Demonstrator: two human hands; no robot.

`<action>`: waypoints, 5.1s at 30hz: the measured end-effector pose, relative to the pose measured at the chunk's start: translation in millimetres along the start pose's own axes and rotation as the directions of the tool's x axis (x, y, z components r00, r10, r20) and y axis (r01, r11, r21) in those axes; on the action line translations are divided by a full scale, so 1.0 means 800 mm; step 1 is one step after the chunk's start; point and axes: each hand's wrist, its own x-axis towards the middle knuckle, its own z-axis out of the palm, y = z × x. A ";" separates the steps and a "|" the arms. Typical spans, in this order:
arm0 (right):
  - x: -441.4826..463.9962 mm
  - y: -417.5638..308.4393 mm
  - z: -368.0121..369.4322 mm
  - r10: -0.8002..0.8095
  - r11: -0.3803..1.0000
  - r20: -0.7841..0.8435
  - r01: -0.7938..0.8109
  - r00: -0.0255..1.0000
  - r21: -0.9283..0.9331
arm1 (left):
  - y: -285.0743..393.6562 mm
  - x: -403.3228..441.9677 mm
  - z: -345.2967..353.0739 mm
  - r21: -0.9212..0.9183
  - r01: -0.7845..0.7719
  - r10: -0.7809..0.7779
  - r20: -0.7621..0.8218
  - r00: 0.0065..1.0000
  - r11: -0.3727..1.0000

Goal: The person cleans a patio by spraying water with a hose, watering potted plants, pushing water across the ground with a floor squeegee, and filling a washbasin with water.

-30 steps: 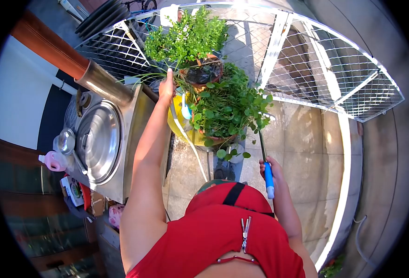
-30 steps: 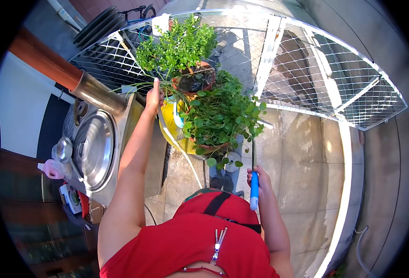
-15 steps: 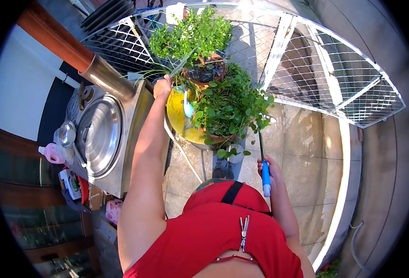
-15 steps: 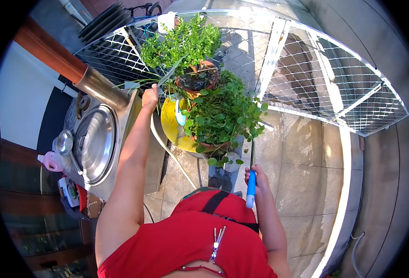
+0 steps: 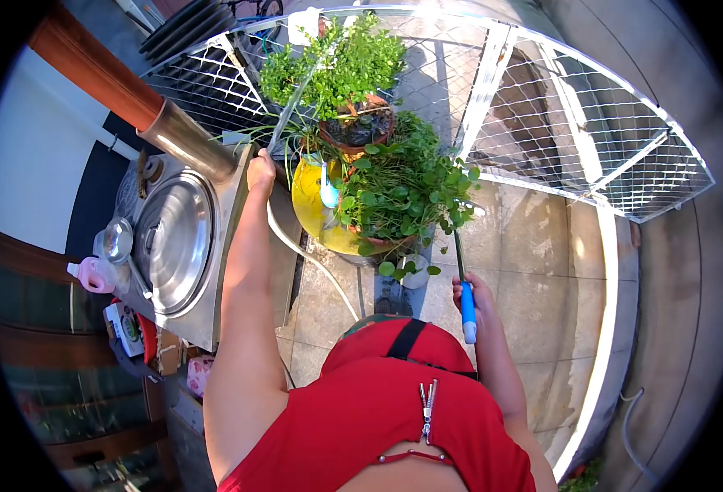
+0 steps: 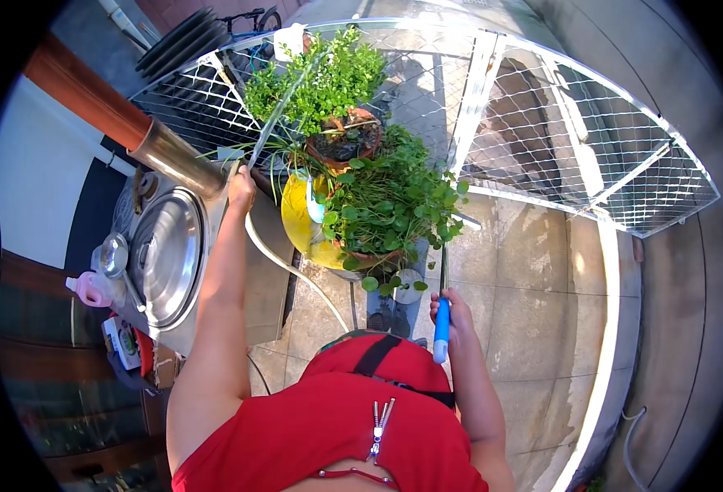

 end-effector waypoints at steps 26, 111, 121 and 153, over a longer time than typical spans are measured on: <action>-0.005 0.003 -0.003 -0.004 1.000 0.012 0.004 1.000 -0.016 | -0.015 -0.100 -0.041 -0.350 0.062 -0.041 0.068 0.997 0.935; -0.045 -0.013 -0.033 -0.142 0.990 -0.022 0.142 0.990 0.007 | -0.062 -0.216 0.165 0.493 -0.520 0.266 0.495 0.827 0.698; -0.042 -0.014 -0.060 -0.159 0.975 -0.005 0.158 0.987 0.159 | -0.095 -0.180 0.182 0.433 -0.346 0.138 0.442 0.886 0.833; -0.108 0.020 -0.316 -0.182 0.932 -0.003 0.173 0.983 0.319 | -0.027 -0.310 0.169 0.373 0.001 -0.158 0.388 0.908 0.928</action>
